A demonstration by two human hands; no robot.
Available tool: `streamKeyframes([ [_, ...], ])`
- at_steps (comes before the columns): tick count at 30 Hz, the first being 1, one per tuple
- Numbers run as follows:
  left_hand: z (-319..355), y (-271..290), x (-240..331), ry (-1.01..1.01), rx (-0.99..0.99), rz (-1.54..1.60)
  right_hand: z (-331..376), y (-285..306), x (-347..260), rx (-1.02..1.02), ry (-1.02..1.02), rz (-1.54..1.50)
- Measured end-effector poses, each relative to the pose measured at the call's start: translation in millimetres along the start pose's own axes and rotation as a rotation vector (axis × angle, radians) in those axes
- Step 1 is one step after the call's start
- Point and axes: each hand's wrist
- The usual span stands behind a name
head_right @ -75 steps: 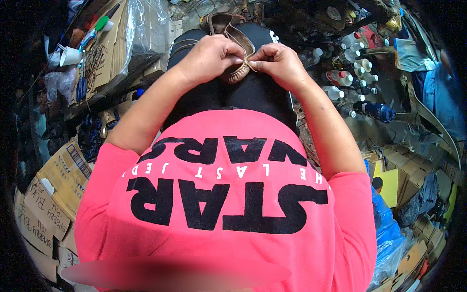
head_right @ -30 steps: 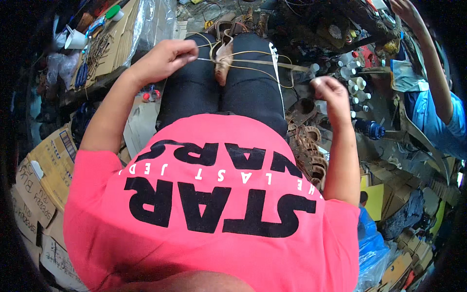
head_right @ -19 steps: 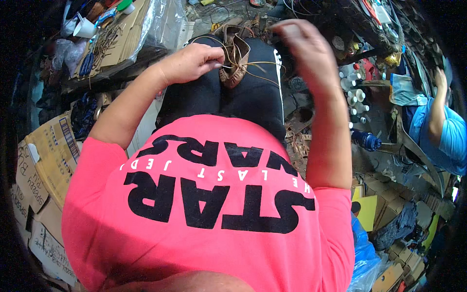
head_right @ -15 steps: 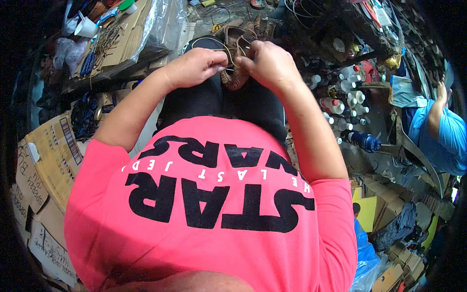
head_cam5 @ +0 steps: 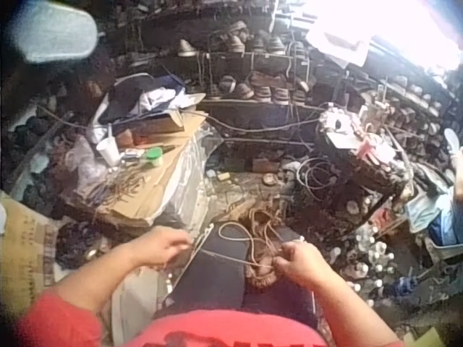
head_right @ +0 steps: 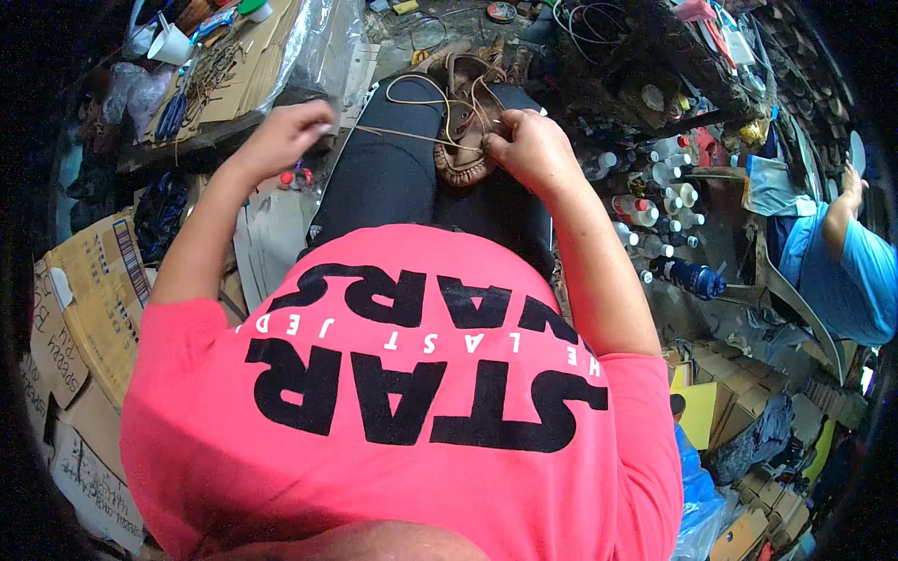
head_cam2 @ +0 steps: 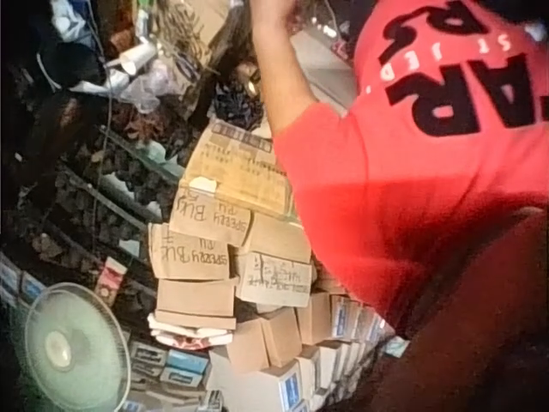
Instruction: Stitching or sewing a leather shoe component by hand using a needle and thread.
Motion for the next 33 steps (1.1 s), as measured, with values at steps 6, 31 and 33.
streamKeyframes([
  [6,-7.6,30.9,57.3,-0.435,0.140,0.868,21.4,28.9,13.9,0.079,0.471,-1.088],
  [31,29.7,91.0,-20.3,0.101,0.435,-0.458,151.2,-20.3,211.9,-0.528,-0.142,-0.004],
  [33,-31.3,27.3,44.5,-0.076,0.126,-0.072,112.5,-11.1,124.0,-0.423,-0.207,-0.400],
])
Point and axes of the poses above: each hand's wrist, its own z-axis away from the middle knuckle, its own y-axis out of the back of the hand, x = y × z, and after that the axes turned 15 degrees about -x, right-handed
